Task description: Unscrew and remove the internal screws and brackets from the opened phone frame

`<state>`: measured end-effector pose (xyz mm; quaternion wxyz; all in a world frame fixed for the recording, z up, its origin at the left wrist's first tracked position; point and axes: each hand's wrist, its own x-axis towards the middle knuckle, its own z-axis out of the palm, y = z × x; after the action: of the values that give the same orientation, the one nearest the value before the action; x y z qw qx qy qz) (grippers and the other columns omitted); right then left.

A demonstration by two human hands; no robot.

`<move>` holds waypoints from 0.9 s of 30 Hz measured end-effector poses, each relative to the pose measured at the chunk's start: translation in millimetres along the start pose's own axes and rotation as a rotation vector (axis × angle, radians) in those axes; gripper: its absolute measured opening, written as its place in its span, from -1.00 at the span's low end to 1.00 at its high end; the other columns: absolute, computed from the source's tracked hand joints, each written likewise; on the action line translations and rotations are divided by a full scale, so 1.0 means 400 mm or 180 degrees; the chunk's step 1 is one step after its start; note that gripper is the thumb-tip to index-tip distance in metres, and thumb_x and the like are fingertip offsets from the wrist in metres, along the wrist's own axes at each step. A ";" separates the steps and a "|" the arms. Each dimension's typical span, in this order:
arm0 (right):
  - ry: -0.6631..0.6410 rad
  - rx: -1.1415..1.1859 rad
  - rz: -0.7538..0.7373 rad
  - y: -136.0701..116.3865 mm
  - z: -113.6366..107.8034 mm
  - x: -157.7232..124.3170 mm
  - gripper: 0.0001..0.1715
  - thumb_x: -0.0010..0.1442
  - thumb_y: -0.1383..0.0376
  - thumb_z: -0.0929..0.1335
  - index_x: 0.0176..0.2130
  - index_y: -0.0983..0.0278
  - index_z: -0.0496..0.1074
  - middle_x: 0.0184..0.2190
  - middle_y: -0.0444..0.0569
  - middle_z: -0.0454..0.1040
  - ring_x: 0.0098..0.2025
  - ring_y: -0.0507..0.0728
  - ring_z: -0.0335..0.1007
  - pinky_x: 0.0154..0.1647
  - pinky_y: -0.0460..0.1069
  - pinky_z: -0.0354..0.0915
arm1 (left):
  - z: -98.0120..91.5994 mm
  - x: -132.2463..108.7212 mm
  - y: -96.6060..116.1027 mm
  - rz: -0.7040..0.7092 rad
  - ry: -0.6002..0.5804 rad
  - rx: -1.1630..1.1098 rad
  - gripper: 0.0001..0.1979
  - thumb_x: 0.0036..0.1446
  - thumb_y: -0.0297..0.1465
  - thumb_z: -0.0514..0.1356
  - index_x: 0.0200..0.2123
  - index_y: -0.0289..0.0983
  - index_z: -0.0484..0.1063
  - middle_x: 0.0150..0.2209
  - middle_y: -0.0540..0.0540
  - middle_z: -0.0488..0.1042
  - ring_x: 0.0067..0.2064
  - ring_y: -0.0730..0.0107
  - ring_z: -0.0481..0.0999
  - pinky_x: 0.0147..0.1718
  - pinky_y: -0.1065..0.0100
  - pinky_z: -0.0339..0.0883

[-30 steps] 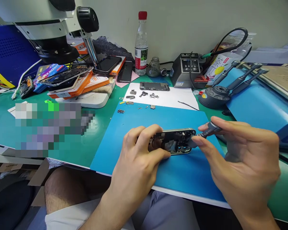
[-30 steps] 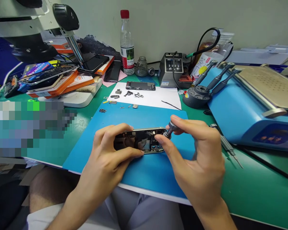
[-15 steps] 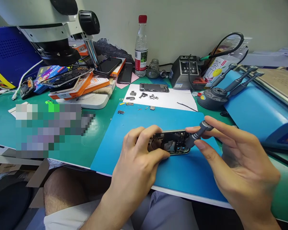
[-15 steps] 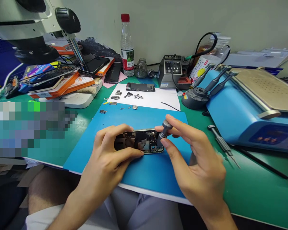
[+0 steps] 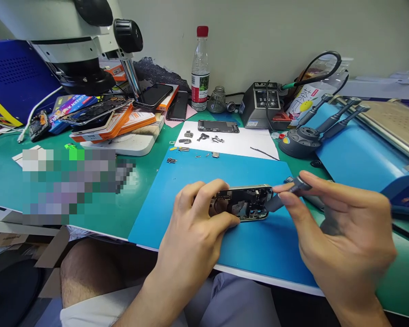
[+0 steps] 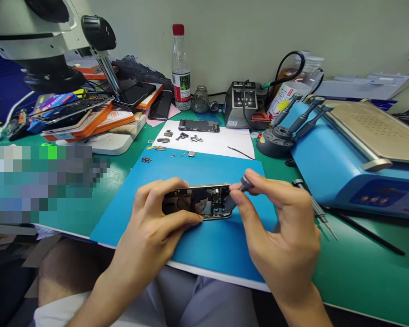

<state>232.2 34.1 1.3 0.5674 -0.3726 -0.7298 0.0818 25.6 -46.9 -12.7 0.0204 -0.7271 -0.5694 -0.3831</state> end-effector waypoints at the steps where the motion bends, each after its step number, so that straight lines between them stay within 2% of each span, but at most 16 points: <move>1: 0.0080 -0.0103 -0.0098 0.001 -0.001 0.001 -0.42 0.19 0.35 0.64 0.16 0.03 0.61 -0.07 -0.04 0.63 -0.12 0.27 0.65 0.12 0.36 0.50 | 0.000 0.000 0.000 0.0002 -0.0005 -0.0005 -0.76 0.43 -0.54 0.30 -0.13 -0.06 0.72 0.31 -0.09 0.38 0.31 0.07 0.30 0.32 0.02 0.34; 3: -0.0011 -0.0076 -0.0205 0.005 -0.001 0.002 -0.40 0.17 0.33 0.65 0.16 0.03 0.61 -0.07 -0.04 0.63 -0.11 0.28 0.63 0.09 0.37 0.50 | -0.001 -0.001 0.000 0.0009 -0.0013 -0.0016 -0.75 0.42 -0.54 0.30 -0.12 -0.06 0.72 0.31 -0.09 0.38 0.32 0.07 0.30 0.33 0.02 0.34; 6: -0.0188 0.0069 -0.0125 0.010 -0.002 0.003 -0.39 0.34 0.37 0.53 0.29 -0.02 0.52 0.06 -0.03 0.64 0.01 0.30 0.65 0.08 0.34 0.51 | -0.001 -0.002 0.000 -0.0001 -0.0031 -0.0027 -0.75 0.41 -0.55 0.31 -0.10 -0.05 0.71 0.31 -0.09 0.38 0.32 0.07 0.30 0.33 0.01 0.34; 9: 0.0052 -0.0039 -0.0213 0.010 -0.002 0.003 -0.43 0.28 0.42 0.56 0.20 0.00 0.59 -0.05 -0.08 0.66 -0.07 0.27 0.65 0.05 0.29 0.51 | -0.001 -0.001 0.001 0.0000 -0.0019 -0.0013 -0.74 0.40 -0.56 0.32 -0.11 -0.06 0.71 0.31 -0.09 0.38 0.32 0.05 0.31 0.33 -0.01 0.35; 13: -0.0085 0.0081 -0.0119 0.008 -0.003 0.006 -0.45 0.30 0.40 0.55 0.21 0.03 0.57 0.03 -0.04 0.66 0.01 0.30 0.66 0.08 0.31 0.52 | 0.001 0.001 0.001 0.0019 0.0014 0.0010 -0.75 0.41 -0.55 0.31 -0.12 -0.06 0.71 0.31 -0.10 0.39 0.32 0.04 0.32 0.32 -0.02 0.37; 16: 0.0003 0.0029 -0.0236 0.009 -0.004 0.009 -0.41 0.25 0.40 0.58 0.20 0.02 0.58 -0.02 -0.07 0.66 -0.06 0.26 0.66 0.04 0.26 0.55 | 0.002 0.002 0.001 0.0018 0.0005 0.0011 -0.76 0.41 -0.54 0.31 -0.12 -0.06 0.71 0.31 -0.10 0.39 0.32 0.05 0.31 0.33 -0.01 0.36; 19: -0.0176 0.0140 -0.0014 0.005 -0.003 0.011 -0.46 0.32 0.38 0.54 0.21 0.00 0.56 0.01 -0.08 0.66 0.00 0.26 0.66 0.08 0.27 0.54 | 0.001 0.001 0.001 0.0003 -0.0007 0.0012 -0.76 0.42 -0.54 0.31 -0.12 -0.05 0.71 0.31 -0.09 0.39 0.33 0.06 0.30 0.33 0.00 0.36; 23: -0.0134 0.0256 -0.0022 -0.003 0.003 0.015 -0.48 0.27 0.39 0.57 0.15 -0.01 0.59 -0.04 -0.11 0.65 0.00 0.26 0.63 0.07 0.26 0.51 | -0.001 0.001 0.003 -0.0021 -0.0053 0.0019 -0.75 0.42 -0.54 0.31 -0.11 -0.05 0.71 0.31 -0.09 0.39 0.33 0.06 0.30 0.34 0.00 0.35; 27: -0.0291 0.0331 0.0185 -0.009 0.010 0.022 -0.53 0.34 0.39 0.53 0.16 -0.02 0.57 0.01 -0.11 0.64 0.02 0.23 0.63 0.13 0.25 0.49 | -0.002 0.002 0.004 -0.0005 -0.0026 0.0033 -0.76 0.41 -0.54 0.32 -0.12 -0.05 0.71 0.31 -0.09 0.38 0.33 0.06 0.30 0.34 0.01 0.34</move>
<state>226.3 38.5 8.6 0.5494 -0.3595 -0.7386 0.1529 26.6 -47.1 -11.1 0.0215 -0.7281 -0.5720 -0.3772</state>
